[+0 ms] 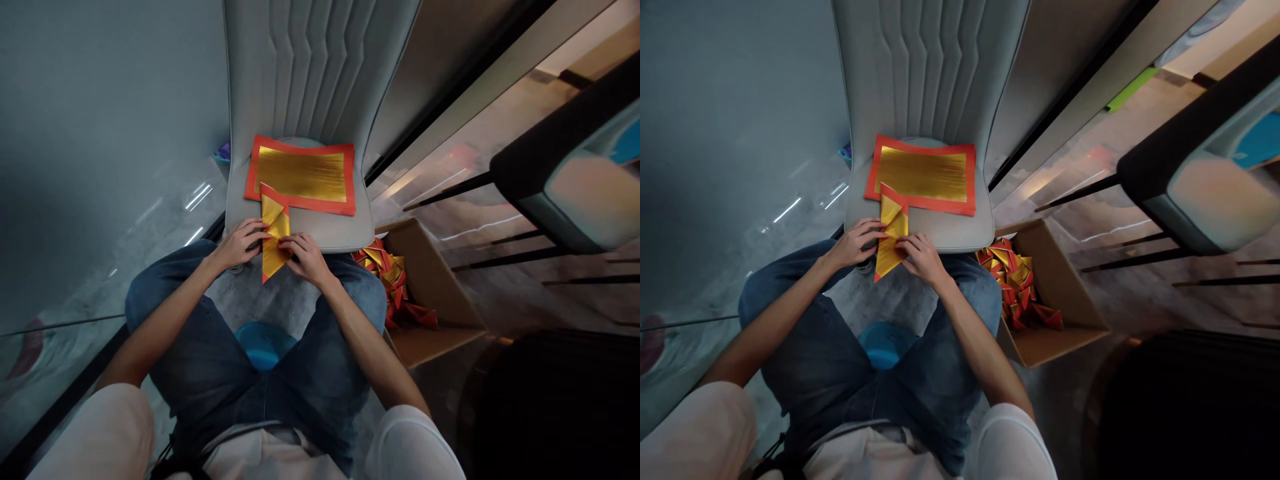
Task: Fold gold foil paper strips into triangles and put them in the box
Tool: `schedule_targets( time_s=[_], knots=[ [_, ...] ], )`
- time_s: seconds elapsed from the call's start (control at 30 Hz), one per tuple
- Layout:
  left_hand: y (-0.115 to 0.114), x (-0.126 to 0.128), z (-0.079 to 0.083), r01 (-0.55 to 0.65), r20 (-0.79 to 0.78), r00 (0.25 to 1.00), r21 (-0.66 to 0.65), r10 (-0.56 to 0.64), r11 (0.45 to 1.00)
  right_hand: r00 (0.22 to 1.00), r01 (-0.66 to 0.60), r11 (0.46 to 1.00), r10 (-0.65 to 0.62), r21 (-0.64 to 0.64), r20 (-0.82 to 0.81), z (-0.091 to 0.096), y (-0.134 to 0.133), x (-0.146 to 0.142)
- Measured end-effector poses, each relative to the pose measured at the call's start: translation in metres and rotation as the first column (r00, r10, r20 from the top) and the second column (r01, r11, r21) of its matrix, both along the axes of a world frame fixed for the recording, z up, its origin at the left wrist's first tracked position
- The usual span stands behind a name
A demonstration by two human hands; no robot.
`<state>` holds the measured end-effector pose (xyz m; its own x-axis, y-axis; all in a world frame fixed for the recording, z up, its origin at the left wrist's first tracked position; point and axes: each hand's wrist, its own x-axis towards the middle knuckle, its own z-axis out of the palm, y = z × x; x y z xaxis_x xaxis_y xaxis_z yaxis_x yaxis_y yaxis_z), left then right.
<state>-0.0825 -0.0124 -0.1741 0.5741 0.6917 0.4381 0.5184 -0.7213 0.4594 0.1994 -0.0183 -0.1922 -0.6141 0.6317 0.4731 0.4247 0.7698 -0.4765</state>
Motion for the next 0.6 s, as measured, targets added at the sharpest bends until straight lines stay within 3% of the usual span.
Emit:
schedule_targets(
  time_s=[0.13, 0.27, 0.4, 0.5, 0.6],
  knots=[
    [0.008, 0.007, -0.001, -0.049, 0.11, 0.993, 0.04, 0.044, 0.998, 0.978, 0.029, 0.999, -0.025, 0.015, -0.207, 0.003, 0.005, -0.002],
    [0.011, 0.012, -0.006, -0.072, 0.17, 0.984, 0.106, 0.054, 0.992, 0.977, 0.025, 0.999, -0.03, -0.026, -0.211, 0.004, 0.008, -0.002],
    [0.007, 0.012, -0.014, -0.092, 0.172, 0.983, 0.111, 0.072, 0.99, 0.97, -0.057, 0.996, 0.039, -0.066, -0.238, 0.007, 0.005, 0.001],
    [0.006, 0.012, -0.02, -0.123, 0.158, 0.982, 0.138, 0.101, 0.983, 0.978, -0.151, 0.983, 0.133, -0.1, -0.162, 0.011, 0.001, 0.004],
    [0.006, 0.011, -0.025, -0.123, 0.129, 0.986, 0.154, 0.103, 0.98, 0.988, -0.155, 0.982, 0.156, -0.107, -0.001, 0.007, 0.0, 0.003]
  ],
)
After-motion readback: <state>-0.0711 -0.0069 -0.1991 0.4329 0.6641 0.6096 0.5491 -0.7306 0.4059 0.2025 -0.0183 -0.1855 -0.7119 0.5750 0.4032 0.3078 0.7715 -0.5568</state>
